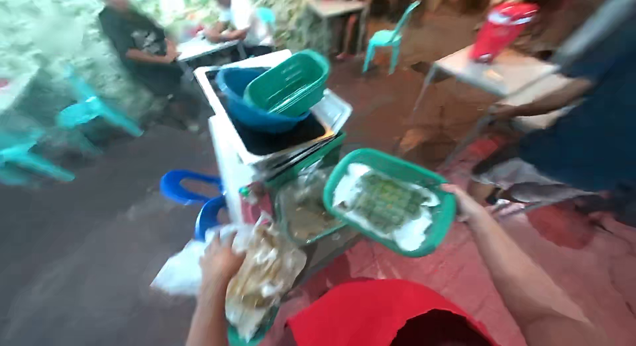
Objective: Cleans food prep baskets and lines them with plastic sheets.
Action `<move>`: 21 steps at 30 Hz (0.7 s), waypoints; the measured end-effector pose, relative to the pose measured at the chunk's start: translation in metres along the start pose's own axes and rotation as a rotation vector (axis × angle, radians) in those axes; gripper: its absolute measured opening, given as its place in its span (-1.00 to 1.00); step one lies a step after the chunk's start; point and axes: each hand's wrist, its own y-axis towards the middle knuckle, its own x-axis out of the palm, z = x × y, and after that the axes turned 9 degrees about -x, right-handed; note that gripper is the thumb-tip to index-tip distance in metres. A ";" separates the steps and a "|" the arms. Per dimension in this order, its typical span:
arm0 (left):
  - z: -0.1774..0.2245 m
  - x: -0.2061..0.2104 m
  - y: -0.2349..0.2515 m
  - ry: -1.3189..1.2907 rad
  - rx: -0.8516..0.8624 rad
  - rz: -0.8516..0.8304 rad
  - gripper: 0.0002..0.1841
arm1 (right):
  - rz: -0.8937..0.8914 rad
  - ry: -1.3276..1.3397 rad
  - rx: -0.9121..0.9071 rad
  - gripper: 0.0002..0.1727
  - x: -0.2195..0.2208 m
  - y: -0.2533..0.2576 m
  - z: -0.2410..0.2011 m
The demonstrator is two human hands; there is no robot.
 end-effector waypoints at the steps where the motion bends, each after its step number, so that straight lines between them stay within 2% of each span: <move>1: 0.004 0.017 0.009 0.027 -0.035 -0.074 -0.27 | -0.049 0.015 0.016 -0.49 0.005 0.005 0.000; 3: 0.011 0.049 0.019 0.121 -0.094 -0.259 -0.22 | -0.137 0.034 0.030 -0.42 0.014 0.014 0.002; 4: 0.016 0.062 0.020 0.200 -0.093 -0.318 -0.26 | -0.164 0.032 0.036 -0.41 0.019 0.017 0.001; 6: 0.027 0.076 0.017 0.361 -0.079 -0.374 -0.36 | -0.188 0.014 0.040 -0.42 0.029 0.020 -0.003; 7: 0.028 0.076 0.015 0.389 -0.068 -0.378 -0.33 | -0.196 0.009 0.035 -0.43 0.033 0.020 -0.003; 9: 0.025 0.062 0.004 0.350 -0.013 -0.319 -0.21 | -0.188 -0.012 0.036 -0.47 0.040 0.017 0.002; 11: 0.028 0.039 -0.008 0.279 0.060 -0.172 -0.07 | -0.167 -0.020 0.031 -0.50 0.042 0.017 0.006; 13: 0.036 0.018 -0.023 0.323 0.115 -0.057 -0.06 | -0.164 -0.010 0.018 -0.49 0.043 0.018 0.012; 15: 0.046 -0.006 -0.042 0.326 0.183 -0.072 -0.03 | -0.164 -0.001 0.002 -0.49 0.044 0.016 0.016; 18: 0.078 -0.043 -0.067 0.114 0.459 -0.077 -0.16 | -0.208 -0.016 -0.038 -0.49 0.051 0.014 0.016; 21: 0.132 -0.046 -0.068 0.020 0.675 0.086 -0.42 | -0.279 -0.019 -0.077 -0.31 0.068 0.013 0.016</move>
